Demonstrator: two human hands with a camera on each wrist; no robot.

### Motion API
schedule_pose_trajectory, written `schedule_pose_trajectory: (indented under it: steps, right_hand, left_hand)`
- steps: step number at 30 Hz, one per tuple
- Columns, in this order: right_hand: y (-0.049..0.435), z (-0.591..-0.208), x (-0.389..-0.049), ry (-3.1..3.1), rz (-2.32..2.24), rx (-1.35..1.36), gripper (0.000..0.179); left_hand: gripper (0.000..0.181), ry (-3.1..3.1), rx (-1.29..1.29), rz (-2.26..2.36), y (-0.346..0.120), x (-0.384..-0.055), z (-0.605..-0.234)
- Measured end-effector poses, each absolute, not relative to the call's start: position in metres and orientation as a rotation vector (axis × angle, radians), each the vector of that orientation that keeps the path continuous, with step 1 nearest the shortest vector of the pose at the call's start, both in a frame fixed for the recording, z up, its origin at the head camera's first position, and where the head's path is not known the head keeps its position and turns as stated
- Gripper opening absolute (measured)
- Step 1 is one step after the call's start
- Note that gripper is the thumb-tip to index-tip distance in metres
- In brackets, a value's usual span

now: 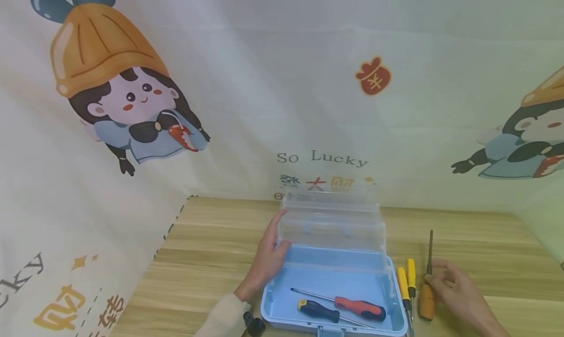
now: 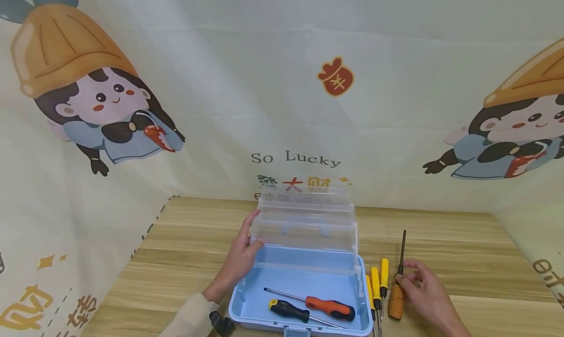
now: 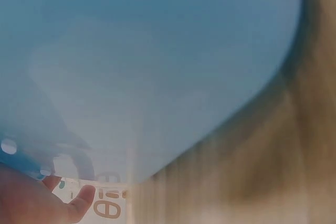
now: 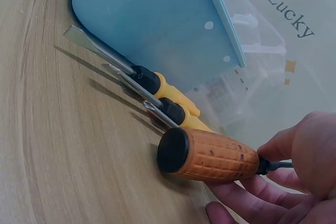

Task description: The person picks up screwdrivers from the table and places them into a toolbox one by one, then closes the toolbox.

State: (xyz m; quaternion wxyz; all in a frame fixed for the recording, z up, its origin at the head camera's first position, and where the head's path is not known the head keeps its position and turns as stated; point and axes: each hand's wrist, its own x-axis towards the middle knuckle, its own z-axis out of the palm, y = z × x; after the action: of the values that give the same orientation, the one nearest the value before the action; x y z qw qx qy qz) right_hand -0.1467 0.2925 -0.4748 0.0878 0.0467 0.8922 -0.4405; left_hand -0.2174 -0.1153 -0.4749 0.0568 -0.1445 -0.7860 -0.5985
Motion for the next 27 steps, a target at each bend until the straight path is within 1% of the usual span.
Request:
schedule_pose_trajectory:
  steps: [7, 18, 27]
  right_hand:
    - [0.292, -0.473, -0.146, 2.709, -1.252, 0.110, 0.055]
    - [0.295, -0.468, -0.146, 2.675, -1.320, 0.072, 0.051]
    - [0.294, -0.461, -0.146, 2.672, -1.368, 0.059, 0.053]
  left_hand:
    - [0.069, -2.392, -0.434, -1.796, -0.115, -0.218, -0.476]
    - [0.070, -2.385, -0.435, -1.789, -0.115, -0.218, -0.476]
    - [0.069, -2.389, -0.427, -1.792, -0.115, -0.219, -0.477]
